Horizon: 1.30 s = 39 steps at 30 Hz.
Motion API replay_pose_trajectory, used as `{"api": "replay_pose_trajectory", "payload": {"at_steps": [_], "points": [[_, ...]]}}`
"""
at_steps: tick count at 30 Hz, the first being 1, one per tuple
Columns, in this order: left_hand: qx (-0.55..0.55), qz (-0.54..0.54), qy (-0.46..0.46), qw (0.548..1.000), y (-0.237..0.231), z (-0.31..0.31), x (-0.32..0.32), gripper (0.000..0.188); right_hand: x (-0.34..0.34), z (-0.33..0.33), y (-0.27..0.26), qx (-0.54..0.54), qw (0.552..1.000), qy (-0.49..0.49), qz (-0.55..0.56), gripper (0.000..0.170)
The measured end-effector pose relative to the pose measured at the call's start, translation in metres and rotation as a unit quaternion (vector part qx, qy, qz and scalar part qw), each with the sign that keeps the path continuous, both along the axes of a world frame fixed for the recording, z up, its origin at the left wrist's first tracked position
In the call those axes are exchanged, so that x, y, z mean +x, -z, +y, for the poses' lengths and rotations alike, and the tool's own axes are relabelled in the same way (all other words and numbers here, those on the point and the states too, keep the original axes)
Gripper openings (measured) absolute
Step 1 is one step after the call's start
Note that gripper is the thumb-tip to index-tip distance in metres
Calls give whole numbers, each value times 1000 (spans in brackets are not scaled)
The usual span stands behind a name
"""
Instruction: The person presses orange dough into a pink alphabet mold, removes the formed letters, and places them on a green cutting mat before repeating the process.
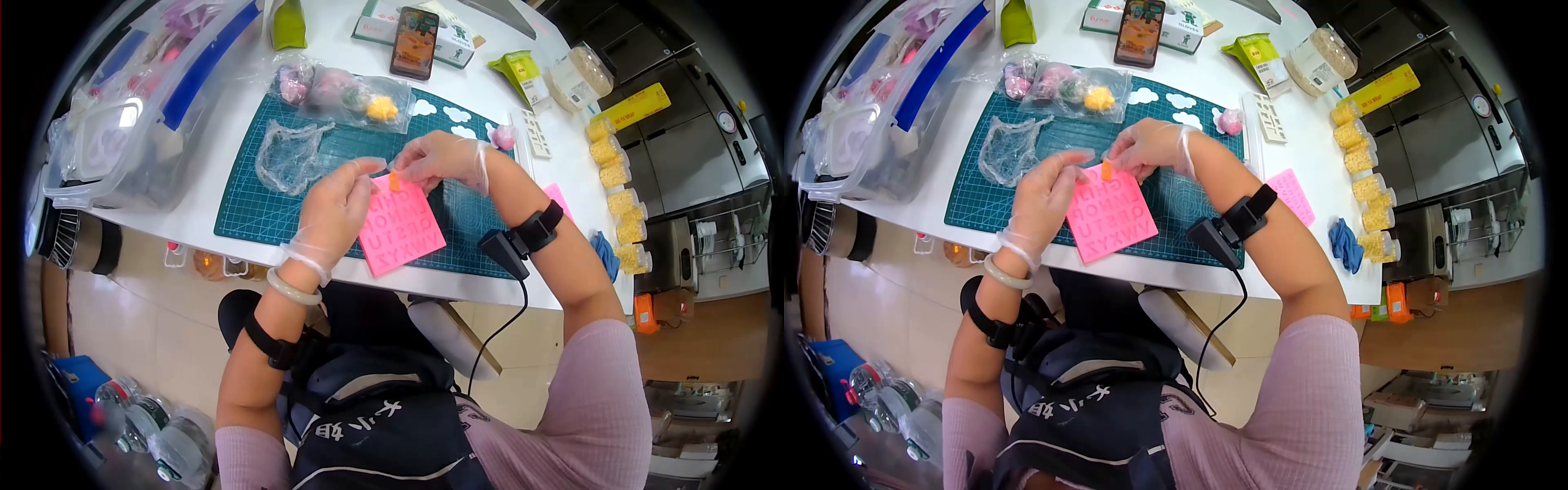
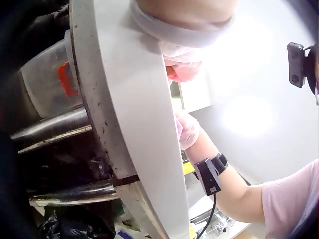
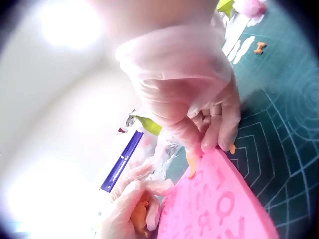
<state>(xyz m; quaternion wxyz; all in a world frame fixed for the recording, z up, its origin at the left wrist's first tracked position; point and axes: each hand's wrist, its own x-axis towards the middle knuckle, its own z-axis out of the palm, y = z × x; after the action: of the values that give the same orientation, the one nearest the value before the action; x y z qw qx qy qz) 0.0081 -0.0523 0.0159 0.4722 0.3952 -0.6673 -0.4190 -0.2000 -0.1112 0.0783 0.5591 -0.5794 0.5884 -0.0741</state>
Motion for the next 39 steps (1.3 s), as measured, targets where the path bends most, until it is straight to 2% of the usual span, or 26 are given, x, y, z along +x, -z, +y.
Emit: {"api": "replay_pose_trajectory", "payload": {"at_steps": [1,3,6,10,12,13,15,17,19,20,21,22,23,24,27,29,30,32,34,37,39], "points": [[4,8,0,1000,-1,0,0,24,3,1,-2,1,1000,0,-1,29],[12,16,-2,1000,0,1,1,25,12,5,-7,-24,996,-27,85,31],[10,3,4,1000,0,3,1,25,12,3,2,-52,987,-57,138,34],[15,4,11,1000,-1,0,0,26,1,2,10,-42,996,-58,61,35],[22,12,14,1000,3,-1,0,27,-2,2,9,-25,1000,-5,15,41],[-11,-18,0,1000,5,-2,-2,26,0,4,10,-27,1000,-5,15,41],[-47,-46,-7,998,5,-2,-5,24,6,13,15,-133,984,-36,111,41],[-87,-130,-15,988,3,-2,-8,25,8,17,16,-143,982,-30,118,42],[-110,-118,-17,987,5,0,-11,29,10,21,13,-172,975,-45,133,44],[-132,-151,-8,980,4,1,-8,33,12,27,10,-225,962,-58,143,45],[-97,-124,23,987,1,3,-5,36,15,35,8,-274,946,-68,158,45],[-104,-120,33,987,3,0,-8,38,11,32,28,-362,913,-74,174,39],[-106,-98,45,989,13,-5,-7,38,19,44,29,-396,901,-20,177,36],[-74,-89,73,991,12,-8,-4,39,28,51,12,-355,915,-13,190,34],[-108,-133,102,980,5,-6,-5,41,37,50,22,-362,917,17,169,30],[-131,-171,74,974,14,-7,-8,45,33,47,31,-362,916,36,168,28],[-137,-171,88,972,15,-7,-7,45,34,45,30,-354,919,22,172,26],[-70,-113,102,986,16,-7,-8,43,37,42,30,-345,922,15,177,25],[-30,-82,123,989,15,-5,-11,43,44,39,32,-332,906,33,260,22],[-18,-108,100,989,19,-6,-10,44,51,34,36,-326,900,23,287,22],[-61,-153,91,982,26,-11,-8,44,52,37,33,-319,906,30,278,22]]}}
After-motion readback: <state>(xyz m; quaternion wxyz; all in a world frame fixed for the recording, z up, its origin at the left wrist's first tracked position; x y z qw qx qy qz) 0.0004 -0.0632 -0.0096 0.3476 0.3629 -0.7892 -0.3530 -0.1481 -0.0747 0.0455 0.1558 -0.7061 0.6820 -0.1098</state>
